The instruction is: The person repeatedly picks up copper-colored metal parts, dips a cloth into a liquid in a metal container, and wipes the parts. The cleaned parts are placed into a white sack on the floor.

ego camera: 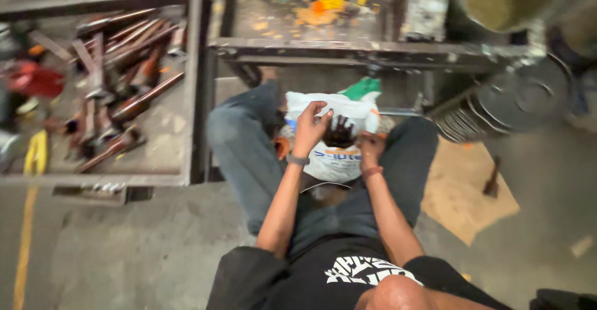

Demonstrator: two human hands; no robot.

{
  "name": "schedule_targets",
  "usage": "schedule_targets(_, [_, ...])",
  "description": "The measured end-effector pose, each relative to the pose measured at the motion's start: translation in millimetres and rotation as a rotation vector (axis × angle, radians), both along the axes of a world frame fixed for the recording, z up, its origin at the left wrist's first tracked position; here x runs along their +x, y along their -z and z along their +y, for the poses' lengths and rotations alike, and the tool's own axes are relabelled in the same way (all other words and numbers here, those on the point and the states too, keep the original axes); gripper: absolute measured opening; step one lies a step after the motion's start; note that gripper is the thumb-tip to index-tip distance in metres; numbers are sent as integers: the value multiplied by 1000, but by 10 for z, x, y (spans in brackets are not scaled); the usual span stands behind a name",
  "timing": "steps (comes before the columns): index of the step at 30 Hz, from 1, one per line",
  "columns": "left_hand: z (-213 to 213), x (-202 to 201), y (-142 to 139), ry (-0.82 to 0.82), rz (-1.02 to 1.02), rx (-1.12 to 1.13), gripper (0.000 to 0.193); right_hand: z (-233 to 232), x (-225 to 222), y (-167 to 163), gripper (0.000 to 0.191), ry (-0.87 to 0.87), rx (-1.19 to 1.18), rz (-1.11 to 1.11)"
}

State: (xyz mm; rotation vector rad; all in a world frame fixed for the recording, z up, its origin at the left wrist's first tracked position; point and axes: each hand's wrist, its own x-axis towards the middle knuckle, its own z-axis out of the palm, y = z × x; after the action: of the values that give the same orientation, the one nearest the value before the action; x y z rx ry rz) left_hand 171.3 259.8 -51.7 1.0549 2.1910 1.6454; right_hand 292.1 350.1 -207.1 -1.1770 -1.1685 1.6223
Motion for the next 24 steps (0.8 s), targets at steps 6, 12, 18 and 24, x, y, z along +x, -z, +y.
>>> schedule_targets(6, [-1417,-338,-1392,-261,242,103,17,-139,-108,-67,9,-51,-137,45])
schedule_targets(12, [-2559,-1165,-1638,-665,529,-294,18,-244,-186,-112,7,-48,-202,-15])
schedule_targets(18, [-3004,-1926,-1222,-745,661,-475,35,-239,-244,32,9,-31,-241,37])
schedule_targets(24, [-2624,-2633,-1105,-713,588,-430,44,-169,-211,154,14,-58,-204,8])
